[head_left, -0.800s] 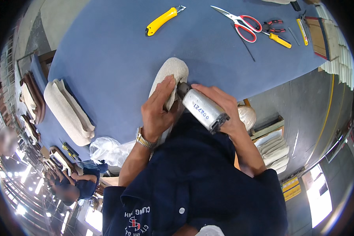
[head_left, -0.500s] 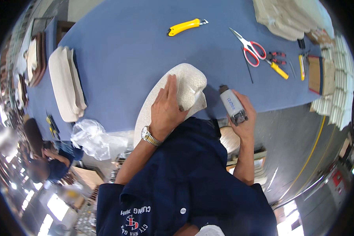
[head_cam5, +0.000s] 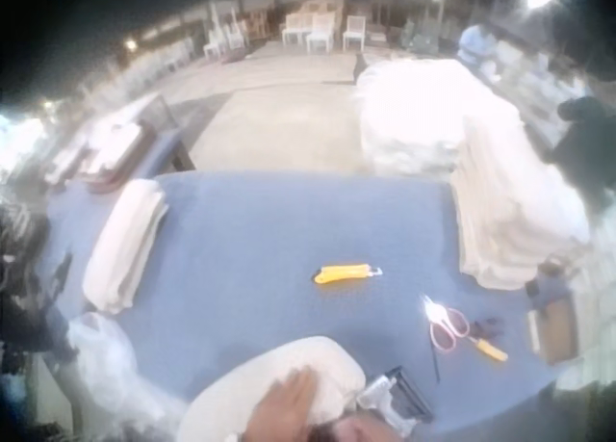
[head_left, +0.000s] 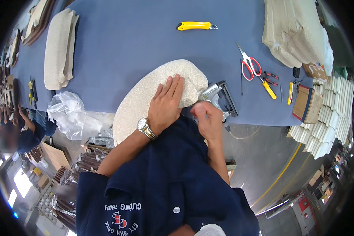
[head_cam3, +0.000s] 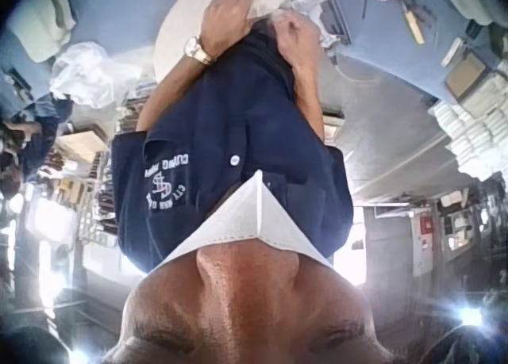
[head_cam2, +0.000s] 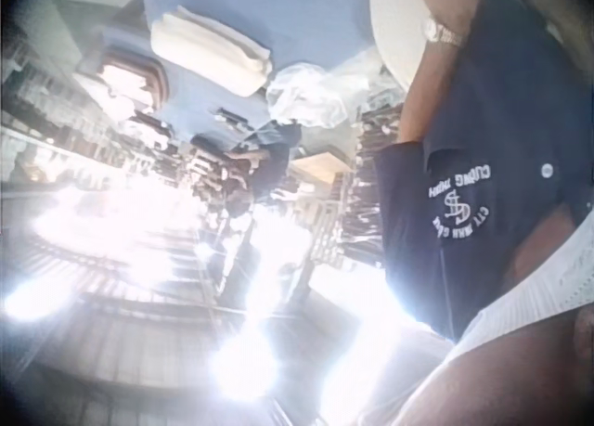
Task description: The person wraps a foam cushion with fabric, folds the edges, and uses a staple gun to secure the fabric. They trim excess fabric with a utility knife and repeat the process on another cushion, stacking finished items on the table.
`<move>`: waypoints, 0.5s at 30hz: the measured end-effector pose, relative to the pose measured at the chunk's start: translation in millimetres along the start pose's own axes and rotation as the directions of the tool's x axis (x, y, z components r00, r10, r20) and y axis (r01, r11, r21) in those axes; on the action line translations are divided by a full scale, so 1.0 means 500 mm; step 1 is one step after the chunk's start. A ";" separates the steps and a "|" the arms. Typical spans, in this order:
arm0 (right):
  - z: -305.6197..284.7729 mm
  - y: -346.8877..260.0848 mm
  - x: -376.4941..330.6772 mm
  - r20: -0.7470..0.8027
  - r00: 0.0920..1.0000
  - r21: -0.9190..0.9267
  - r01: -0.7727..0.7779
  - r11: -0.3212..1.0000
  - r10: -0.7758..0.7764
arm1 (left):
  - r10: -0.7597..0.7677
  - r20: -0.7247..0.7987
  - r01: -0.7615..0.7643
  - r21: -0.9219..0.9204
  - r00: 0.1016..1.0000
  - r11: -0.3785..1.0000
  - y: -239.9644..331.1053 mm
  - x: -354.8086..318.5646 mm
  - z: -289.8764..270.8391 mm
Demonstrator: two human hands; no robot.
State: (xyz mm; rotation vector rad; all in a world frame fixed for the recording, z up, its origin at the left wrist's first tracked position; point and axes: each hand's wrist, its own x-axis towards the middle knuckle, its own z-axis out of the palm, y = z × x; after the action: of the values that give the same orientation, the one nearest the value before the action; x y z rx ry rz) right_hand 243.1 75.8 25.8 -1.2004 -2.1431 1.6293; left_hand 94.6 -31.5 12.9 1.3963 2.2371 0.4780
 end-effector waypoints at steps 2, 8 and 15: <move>0.020 -0.018 0.017 0.005 0.996 -0.008 -0.086 0.996 0.086 | -0.004 0.005 0.004 0.004 1.000 1.000 0.000 0.006 0.002; 0.034 -0.033 0.035 -0.089 0.990 0.121 -0.096 0.988 0.108 | -0.020 0.018 0.020 0.029 1.000 0.999 -0.001 0.010 0.001; 0.047 -0.022 0.033 -0.148 0.983 0.178 -0.084 0.981 0.111 | -0.035 0.068 0.036 -0.019 0.997 0.999 -0.002 0.016 -0.018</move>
State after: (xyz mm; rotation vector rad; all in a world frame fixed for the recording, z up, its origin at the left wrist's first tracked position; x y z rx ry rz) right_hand 213.2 69.8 21.5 -1.3498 -1.8368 1.6579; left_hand 85.8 -25.2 18.1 1.3407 2.1938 0.4335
